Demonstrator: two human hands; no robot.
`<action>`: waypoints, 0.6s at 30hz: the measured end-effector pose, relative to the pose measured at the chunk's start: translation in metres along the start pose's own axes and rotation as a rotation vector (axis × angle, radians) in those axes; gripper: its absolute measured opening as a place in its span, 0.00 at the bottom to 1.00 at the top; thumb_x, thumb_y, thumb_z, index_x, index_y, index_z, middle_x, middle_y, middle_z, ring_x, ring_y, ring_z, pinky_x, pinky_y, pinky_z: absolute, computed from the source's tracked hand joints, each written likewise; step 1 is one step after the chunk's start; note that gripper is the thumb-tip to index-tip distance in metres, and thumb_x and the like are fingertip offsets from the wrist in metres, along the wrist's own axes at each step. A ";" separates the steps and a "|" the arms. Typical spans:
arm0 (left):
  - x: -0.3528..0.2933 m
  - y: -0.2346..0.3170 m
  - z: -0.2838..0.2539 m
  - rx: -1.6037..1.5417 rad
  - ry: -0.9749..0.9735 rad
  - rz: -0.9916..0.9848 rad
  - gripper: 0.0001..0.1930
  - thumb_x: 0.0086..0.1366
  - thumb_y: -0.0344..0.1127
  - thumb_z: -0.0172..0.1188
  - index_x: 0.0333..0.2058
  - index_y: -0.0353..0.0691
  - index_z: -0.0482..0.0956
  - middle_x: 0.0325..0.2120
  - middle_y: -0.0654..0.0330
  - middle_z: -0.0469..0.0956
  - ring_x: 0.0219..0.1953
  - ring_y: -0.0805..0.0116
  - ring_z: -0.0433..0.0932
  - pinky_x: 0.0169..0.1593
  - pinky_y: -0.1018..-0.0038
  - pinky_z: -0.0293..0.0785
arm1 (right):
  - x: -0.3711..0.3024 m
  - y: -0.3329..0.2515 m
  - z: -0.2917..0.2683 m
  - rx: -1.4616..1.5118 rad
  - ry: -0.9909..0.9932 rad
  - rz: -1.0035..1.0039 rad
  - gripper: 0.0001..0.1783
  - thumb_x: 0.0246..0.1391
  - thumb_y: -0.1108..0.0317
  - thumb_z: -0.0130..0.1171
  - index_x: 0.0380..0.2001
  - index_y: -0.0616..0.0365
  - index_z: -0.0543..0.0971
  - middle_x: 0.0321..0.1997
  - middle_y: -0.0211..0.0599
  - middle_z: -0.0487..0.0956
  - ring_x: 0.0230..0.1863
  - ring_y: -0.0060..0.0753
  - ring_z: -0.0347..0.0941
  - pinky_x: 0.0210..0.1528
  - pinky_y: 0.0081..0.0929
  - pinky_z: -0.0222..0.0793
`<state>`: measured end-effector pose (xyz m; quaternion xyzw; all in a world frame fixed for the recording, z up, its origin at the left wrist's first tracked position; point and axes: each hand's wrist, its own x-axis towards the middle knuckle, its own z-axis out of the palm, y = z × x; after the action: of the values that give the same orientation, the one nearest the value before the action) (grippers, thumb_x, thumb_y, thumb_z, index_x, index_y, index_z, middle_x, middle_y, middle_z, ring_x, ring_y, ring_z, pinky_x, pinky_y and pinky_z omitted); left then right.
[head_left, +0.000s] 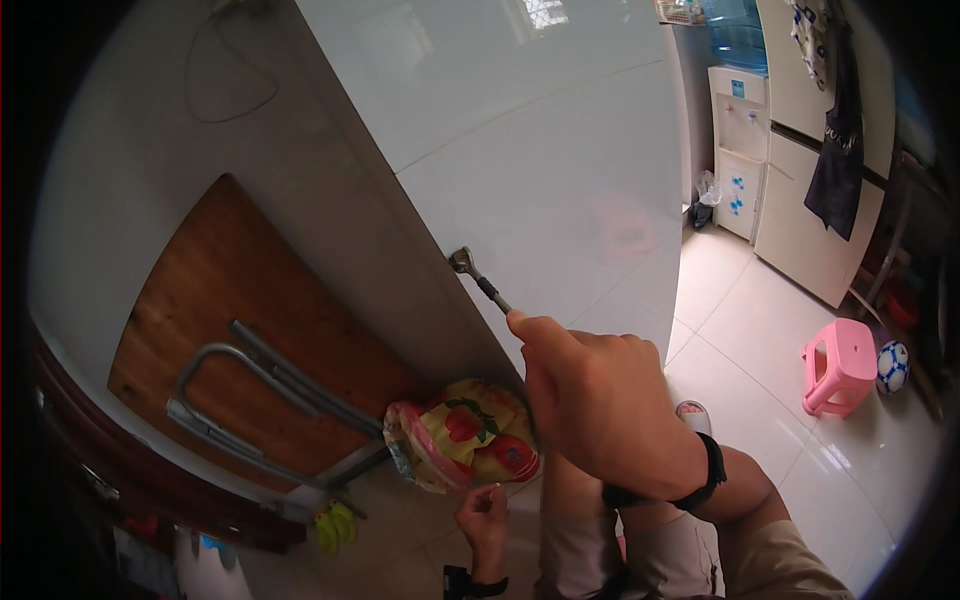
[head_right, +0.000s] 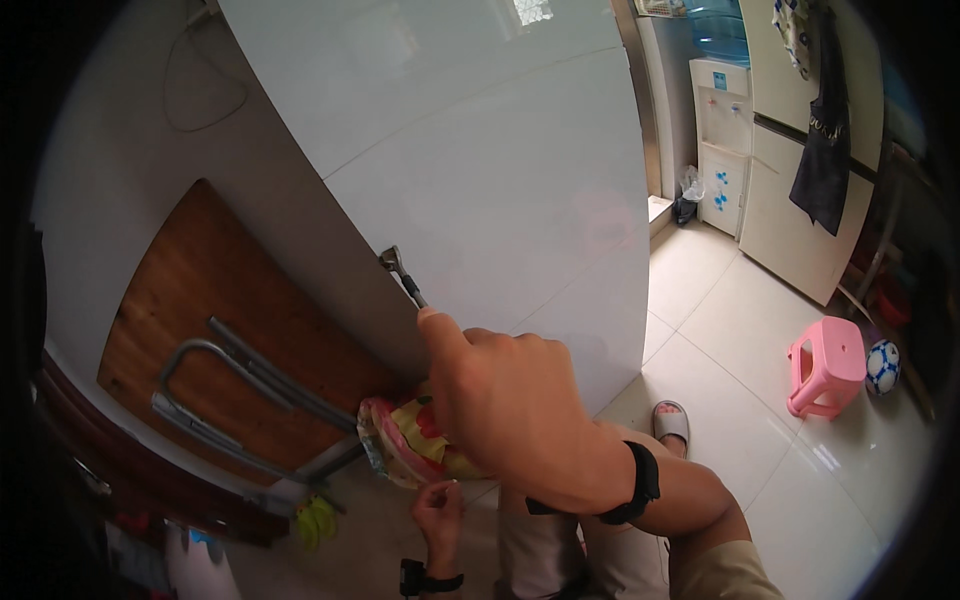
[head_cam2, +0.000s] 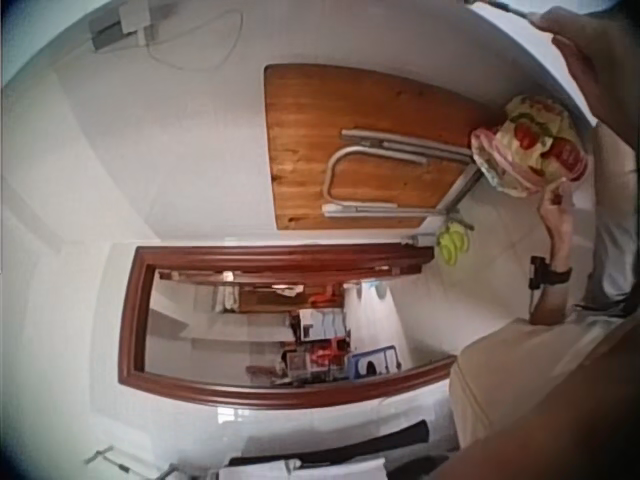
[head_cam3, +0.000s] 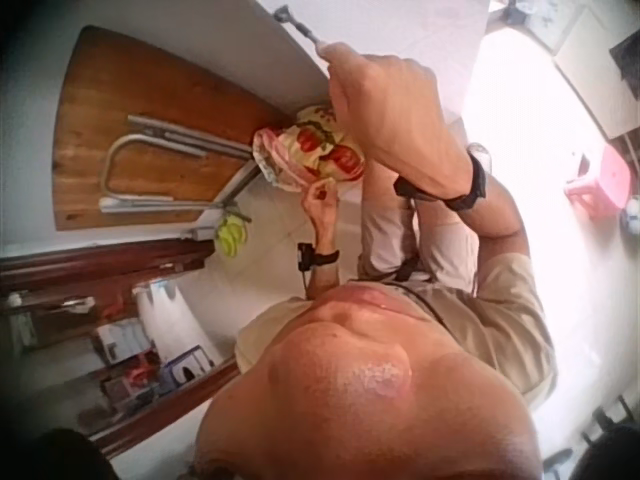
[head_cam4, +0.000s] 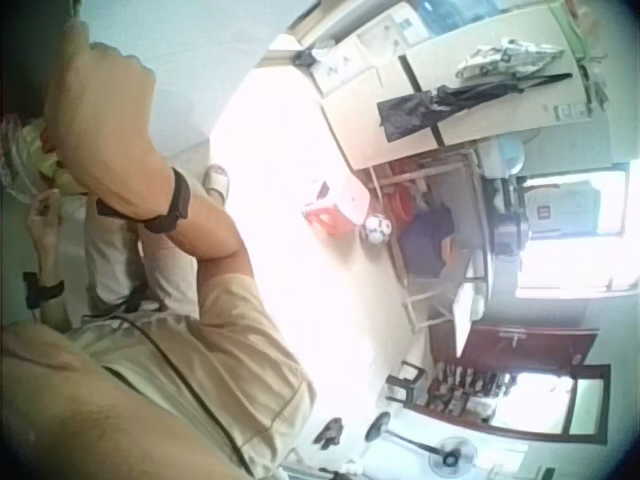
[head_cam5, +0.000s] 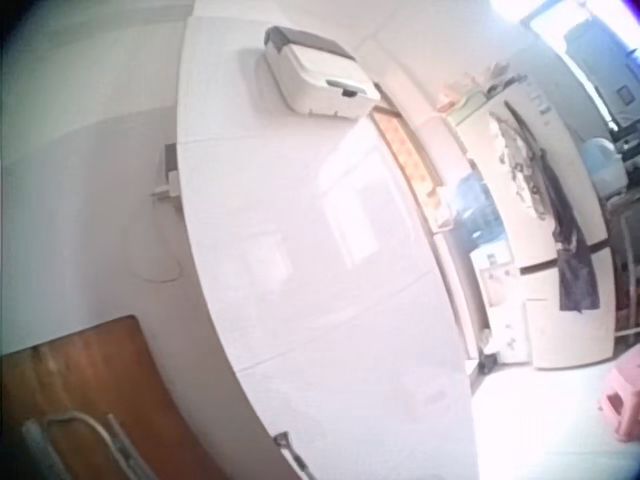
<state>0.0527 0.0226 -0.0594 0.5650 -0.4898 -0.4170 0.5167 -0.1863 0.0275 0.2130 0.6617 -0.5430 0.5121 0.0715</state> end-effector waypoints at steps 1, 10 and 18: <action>-0.001 0.001 0.002 0.023 -0.011 -0.014 0.06 0.63 0.30 0.69 0.35 0.34 0.83 0.22 0.68 0.77 0.23 0.82 0.73 0.27 0.81 0.70 | 0.000 -0.001 -0.003 -0.015 -0.029 0.013 0.14 0.54 0.78 0.59 0.44 0.58 0.77 0.18 0.38 0.76 0.18 0.47 0.74 0.19 0.39 0.64; 0.003 -0.003 0.029 -0.043 -0.058 0.017 0.07 0.63 0.31 0.69 0.36 0.34 0.83 0.22 0.67 0.78 0.23 0.82 0.74 0.26 0.81 0.71 | 0.035 0.004 -0.002 0.080 0.134 -0.040 0.15 0.53 0.78 0.59 0.44 0.56 0.77 0.19 0.37 0.77 0.18 0.46 0.74 0.18 0.39 0.63; 0.010 -0.001 0.030 0.051 -0.037 -0.100 0.08 0.63 0.33 0.69 0.35 0.35 0.83 0.22 0.67 0.78 0.22 0.82 0.74 0.26 0.81 0.72 | 0.006 0.021 -0.016 -0.002 0.002 0.060 0.14 0.52 0.79 0.60 0.44 0.56 0.78 0.19 0.37 0.77 0.18 0.44 0.75 0.18 0.38 0.63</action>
<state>0.0253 0.0071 -0.0641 0.5940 -0.4808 -0.4401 0.4715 -0.2133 0.0258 0.2156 0.6444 -0.5630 0.5143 0.0572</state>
